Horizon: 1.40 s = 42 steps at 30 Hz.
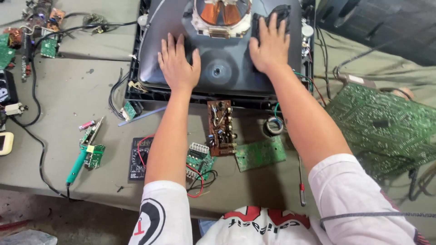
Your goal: The person uses a black cloth to wipe a green circuit board and then proceeds to clean the glass surface of a disassembled CRT television. The workspace is cluttered with various electronic components and tools.
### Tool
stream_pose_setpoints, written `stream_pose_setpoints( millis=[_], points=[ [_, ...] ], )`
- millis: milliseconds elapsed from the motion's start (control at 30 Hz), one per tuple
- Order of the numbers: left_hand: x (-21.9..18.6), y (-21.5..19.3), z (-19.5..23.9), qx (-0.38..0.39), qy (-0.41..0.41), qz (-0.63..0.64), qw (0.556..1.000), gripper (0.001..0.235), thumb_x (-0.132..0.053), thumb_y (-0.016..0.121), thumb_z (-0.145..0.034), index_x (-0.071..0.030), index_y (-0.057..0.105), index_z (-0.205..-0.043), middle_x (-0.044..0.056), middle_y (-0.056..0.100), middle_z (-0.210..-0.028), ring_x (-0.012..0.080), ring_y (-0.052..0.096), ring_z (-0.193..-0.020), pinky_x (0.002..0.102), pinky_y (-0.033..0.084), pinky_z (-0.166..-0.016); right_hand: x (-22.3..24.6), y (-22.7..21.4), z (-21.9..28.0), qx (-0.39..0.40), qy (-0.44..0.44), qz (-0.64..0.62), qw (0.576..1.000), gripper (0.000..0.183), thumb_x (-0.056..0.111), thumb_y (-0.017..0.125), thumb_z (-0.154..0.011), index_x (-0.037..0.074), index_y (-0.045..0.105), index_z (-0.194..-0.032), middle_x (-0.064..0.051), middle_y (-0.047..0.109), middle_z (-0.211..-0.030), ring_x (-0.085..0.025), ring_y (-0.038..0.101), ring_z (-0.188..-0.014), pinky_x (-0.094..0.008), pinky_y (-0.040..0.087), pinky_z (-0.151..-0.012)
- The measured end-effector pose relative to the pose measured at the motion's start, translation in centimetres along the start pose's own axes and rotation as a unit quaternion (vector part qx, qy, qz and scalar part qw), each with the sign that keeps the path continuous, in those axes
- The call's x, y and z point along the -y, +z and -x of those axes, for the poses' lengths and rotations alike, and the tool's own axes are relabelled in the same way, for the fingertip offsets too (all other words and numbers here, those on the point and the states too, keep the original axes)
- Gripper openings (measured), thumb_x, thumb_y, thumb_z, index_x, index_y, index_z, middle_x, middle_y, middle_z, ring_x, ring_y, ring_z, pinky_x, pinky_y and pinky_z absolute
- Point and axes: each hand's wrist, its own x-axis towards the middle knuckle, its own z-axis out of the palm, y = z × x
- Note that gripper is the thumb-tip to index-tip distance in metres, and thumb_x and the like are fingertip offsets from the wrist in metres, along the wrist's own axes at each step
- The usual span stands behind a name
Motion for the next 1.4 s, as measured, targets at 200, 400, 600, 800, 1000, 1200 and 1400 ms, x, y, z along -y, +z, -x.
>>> stream_pose_setpoints(
  millis=[200, 400, 600, 800, 1000, 1200, 1400],
  points=[
    [0.0, 0.2, 0.0, -0.019, 0.003, 0.001, 1.0, 0.061, -0.05, 0.055, -0.097, -0.015, 0.055, -0.147, 0.015, 0.046, -0.157, 0.0366, 0.035, -0.149, 0.059, 0.027, -0.119, -1.8, 0.1, -6.6, -0.009, 0.042, -0.029, 0.999, 0.065, 0.038, 0.029, -0.105, 0.017, 0.022, -0.167, -0.017, 0.003, -0.169, -0.043, 0.001, -0.154, -0.064, 0.01, -0.123],
    [0.1, 0.4, 0.0, -0.02, -0.006, 0.0, 1.0, 0.06, -0.051, 0.056, -0.095, -0.018, 0.056, -0.146, 0.013, 0.047, -0.158, 0.0354, 0.036, -0.149, 0.058, 0.027, -0.12, -2.0, -1.1, -8.9, -0.008, 0.108, -0.048, 0.993, 0.066, 0.047, 0.031, -0.106, 0.022, 0.022, -0.166, -0.018, 0.005, -0.169, -0.047, 0.003, -0.153, -0.064, 0.01, -0.122],
    [0.2, 0.5, 0.0, -0.027, -0.002, 0.004, 1.0, 0.061, -0.052, 0.057, -0.095, -0.018, 0.057, -0.145, 0.014, 0.048, -0.156, 0.0368, 0.037, -0.148, 0.059, 0.028, -0.118, -1.7, -1.5, -6.4, -0.001, 0.104, -0.019, 0.994, 0.07, 0.054, 0.028, -0.107, 0.022, 0.014, -0.167, -0.017, 0.004, -0.171, -0.047, 0.004, -0.155, -0.061, 0.01, -0.124],
    [0.5, 1.1, 0.0, -0.036, 0.008, -0.005, 0.999, 0.061, -0.05, 0.058, -0.095, -0.016, 0.058, -0.144, 0.014, 0.047, -0.157, 0.0371, 0.036, -0.147, 0.06, 0.028, -0.117, -1.2, -0.6, 0.0, 0.006, 0.089, 0.002, 0.996, 0.074, 0.059, 0.027, -0.104, 0.023, 0.014, -0.167, -0.02, 0.001, -0.17, -0.048, 0.003, -0.155, -0.065, 0.008, -0.122],
    [2.2, 3.0, -0.3, -0.097, 0.056, -0.06, 0.992, 0.063, -0.05, 0.073, -0.088, -0.02, 0.06, -0.142, 0.014, 0.055, -0.148, 0.0382, 0.05, -0.136, 0.062, 0.042, -0.106, -2.0, 1.0, 6.2, -0.037, -0.037, 0.114, 0.992, 0.077, 0.065, 0.05, -0.096, 0.023, 0.044, -0.159, -0.036, 0.043, -0.154, -0.057, 0.023, -0.149, -0.071, 0.012, -0.117],
    [2.5, 3.0, -0.4, -0.127, 0.086, -0.064, 0.986, 0.061, -0.046, 0.075, -0.088, -0.017, 0.063, -0.141, 0.016, 0.059, -0.143, 0.0408, 0.053, -0.132, 0.061, 0.043, -0.102, 0.4, -0.5, 5.1, -0.072, -0.036, 0.077, 0.994, 0.049, 0.044, 0.059, -0.097, 0.012, 0.07, -0.132, -0.034, 0.041, -0.156, -0.053, 0.021, -0.151, -0.069, 0.01, -0.119],
    [0.1, 0.0, 0.0, -0.035, 0.048, -0.024, 0.998, 0.056, -0.043, 0.057, -0.1, -0.007, 0.061, -0.143, 0.021, 0.05, -0.153, 0.0447, 0.04, -0.14, 0.064, 0.028, -0.111, -1.0, 2.5, 0.5, -0.08, -0.026, -0.065, 0.994, 0.053, 0.039, 0.033, -0.108, 0.022, 0.039, -0.158, -0.016, 0.026, -0.167, -0.041, 0.016, -0.155, -0.062, 0.016, -0.122]
  ],
)
